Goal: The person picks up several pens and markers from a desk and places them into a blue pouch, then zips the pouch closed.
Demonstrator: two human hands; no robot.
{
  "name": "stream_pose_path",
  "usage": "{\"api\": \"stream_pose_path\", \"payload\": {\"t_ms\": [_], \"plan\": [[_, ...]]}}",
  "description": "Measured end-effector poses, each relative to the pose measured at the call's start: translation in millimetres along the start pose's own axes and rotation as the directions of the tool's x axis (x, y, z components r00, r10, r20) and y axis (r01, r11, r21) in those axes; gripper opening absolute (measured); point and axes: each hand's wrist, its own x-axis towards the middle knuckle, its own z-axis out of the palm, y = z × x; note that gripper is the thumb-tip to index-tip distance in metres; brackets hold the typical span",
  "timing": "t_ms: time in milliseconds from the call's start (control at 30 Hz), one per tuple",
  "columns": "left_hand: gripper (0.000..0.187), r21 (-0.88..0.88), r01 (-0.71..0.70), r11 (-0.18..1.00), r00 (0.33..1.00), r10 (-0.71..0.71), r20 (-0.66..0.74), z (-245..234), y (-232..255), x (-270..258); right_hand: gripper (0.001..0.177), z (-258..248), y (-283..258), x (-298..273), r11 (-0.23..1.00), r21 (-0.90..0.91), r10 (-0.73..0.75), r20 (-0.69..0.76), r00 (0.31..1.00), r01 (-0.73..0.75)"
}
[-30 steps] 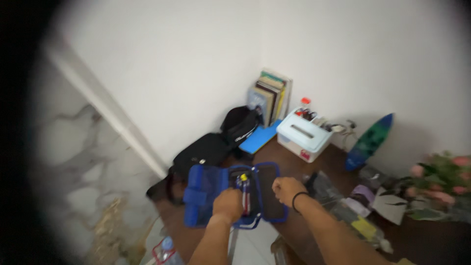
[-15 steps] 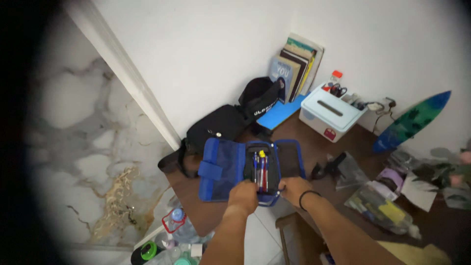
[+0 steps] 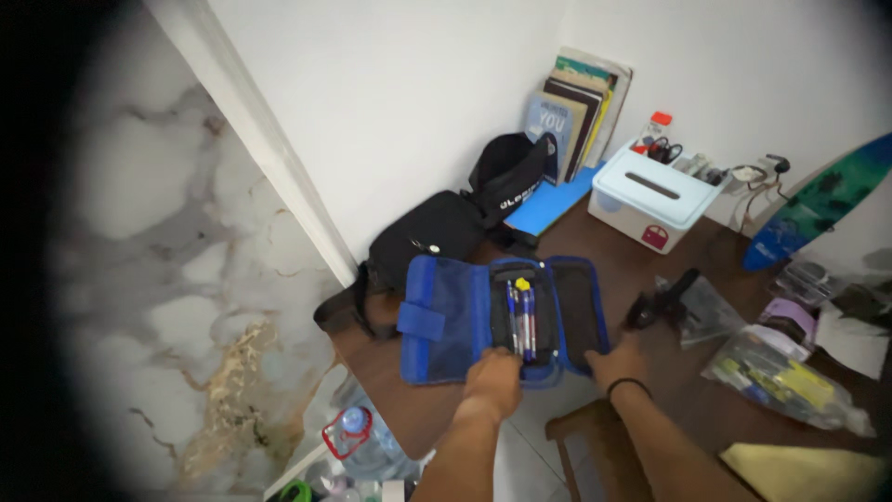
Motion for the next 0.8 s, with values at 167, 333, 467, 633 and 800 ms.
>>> {"api": "stream_pose_path", "payload": {"t_ms": [167, 333, 467, 633, 800], "plan": [[0.044, -0.160, 0.056, 0.986, 0.998, -0.054, 0.015, 0, -5, -3, 0.072, 5, 16, 30, 0.953, 0.134, 0.236, 0.238, 0.942, -0.272], [0.050, -0.193, 0.091, 0.977, 0.990, -0.067, 0.124, -6, -8, -7, 0.048, -19, -11, 17, 0.959, 0.220, 0.121, 0.248, 0.961, -0.178], [0.042, -0.194, -0.017, 0.981, 1.000, 0.019, 0.005, -11, -8, -10, 0.041, -41, -76, -18, 0.974, 0.228, -0.023, 0.079, 0.997, 0.004], [0.034, -0.135, 0.049, 0.990, 0.999, -0.051, -0.010, -27, -13, -12, 0.040, -24, -122, -58, 0.899, 0.138, -0.432, 0.129, 0.892, 0.416], [0.023, -0.169, 0.109, 0.980, 0.992, -0.117, -0.041, -22, -35, -13, 0.036, 11, -115, -71, 0.883, 0.022, -0.409, 0.526, 0.745, 0.469]]}}
